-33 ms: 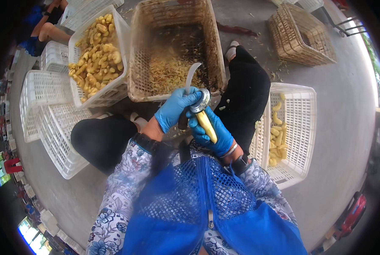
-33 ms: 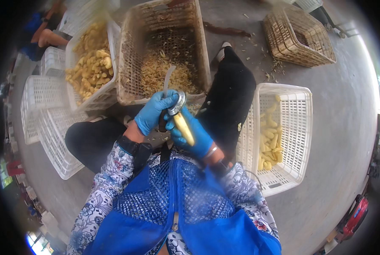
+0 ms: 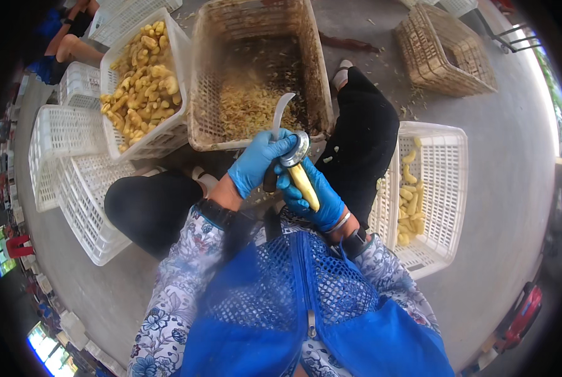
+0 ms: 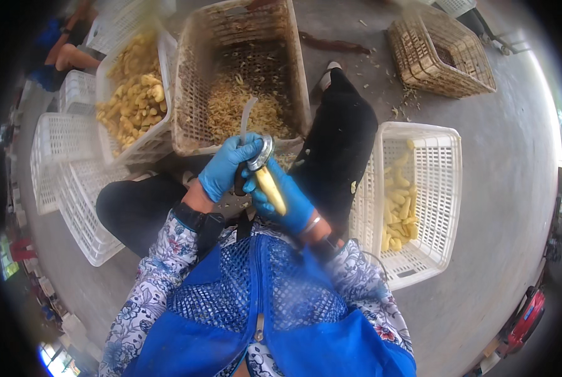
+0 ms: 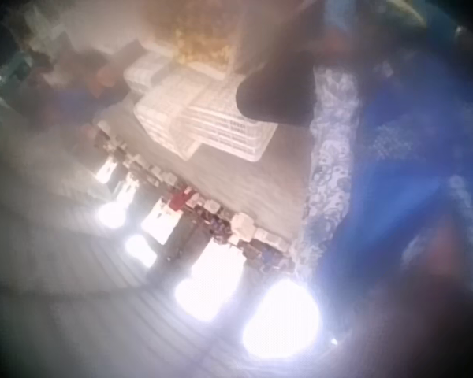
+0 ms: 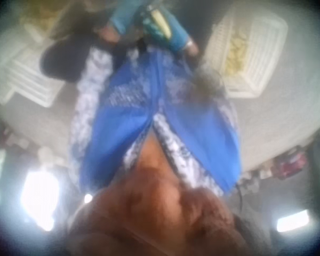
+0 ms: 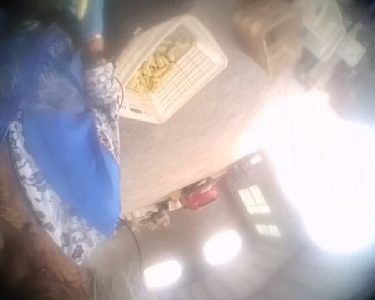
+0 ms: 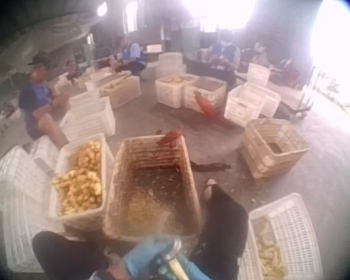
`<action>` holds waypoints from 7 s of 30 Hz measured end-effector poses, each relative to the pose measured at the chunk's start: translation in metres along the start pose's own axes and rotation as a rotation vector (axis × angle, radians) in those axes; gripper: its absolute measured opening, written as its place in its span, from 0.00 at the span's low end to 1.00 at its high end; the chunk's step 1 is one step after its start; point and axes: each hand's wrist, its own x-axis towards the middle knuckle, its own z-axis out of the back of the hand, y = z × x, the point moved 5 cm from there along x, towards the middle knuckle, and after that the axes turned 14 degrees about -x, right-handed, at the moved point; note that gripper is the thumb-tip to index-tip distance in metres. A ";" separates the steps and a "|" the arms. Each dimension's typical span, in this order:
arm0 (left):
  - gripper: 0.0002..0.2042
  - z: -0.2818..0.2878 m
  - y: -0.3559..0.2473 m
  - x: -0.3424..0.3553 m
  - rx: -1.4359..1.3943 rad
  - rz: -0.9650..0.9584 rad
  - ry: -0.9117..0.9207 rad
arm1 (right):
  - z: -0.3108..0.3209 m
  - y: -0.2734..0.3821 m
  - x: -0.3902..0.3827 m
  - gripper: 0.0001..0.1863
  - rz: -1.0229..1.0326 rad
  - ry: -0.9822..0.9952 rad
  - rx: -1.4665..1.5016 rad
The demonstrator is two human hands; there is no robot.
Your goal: The person sits on the floor and peels pieces of ginger using a hand tool, placing the peeled items into a white basket.
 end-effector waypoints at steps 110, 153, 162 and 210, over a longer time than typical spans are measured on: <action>0.14 -0.033 -0.018 -0.028 2.250 -1.036 -0.150 | 0.010 0.024 -0.027 0.08 0.132 -0.605 -0.604; 0.14 0.020 -0.001 -0.015 0.611 -0.406 -0.280 | 0.022 0.007 -0.026 0.18 0.239 -0.662 -1.201; 0.14 0.021 0.003 -0.013 0.807 -0.504 -0.333 | 0.011 0.007 -0.032 0.19 0.116 -0.639 -1.027; 0.14 0.055 -0.006 -0.011 0.220 -0.218 -0.389 | 0.014 -0.003 -0.021 0.16 -0.032 -0.423 -0.428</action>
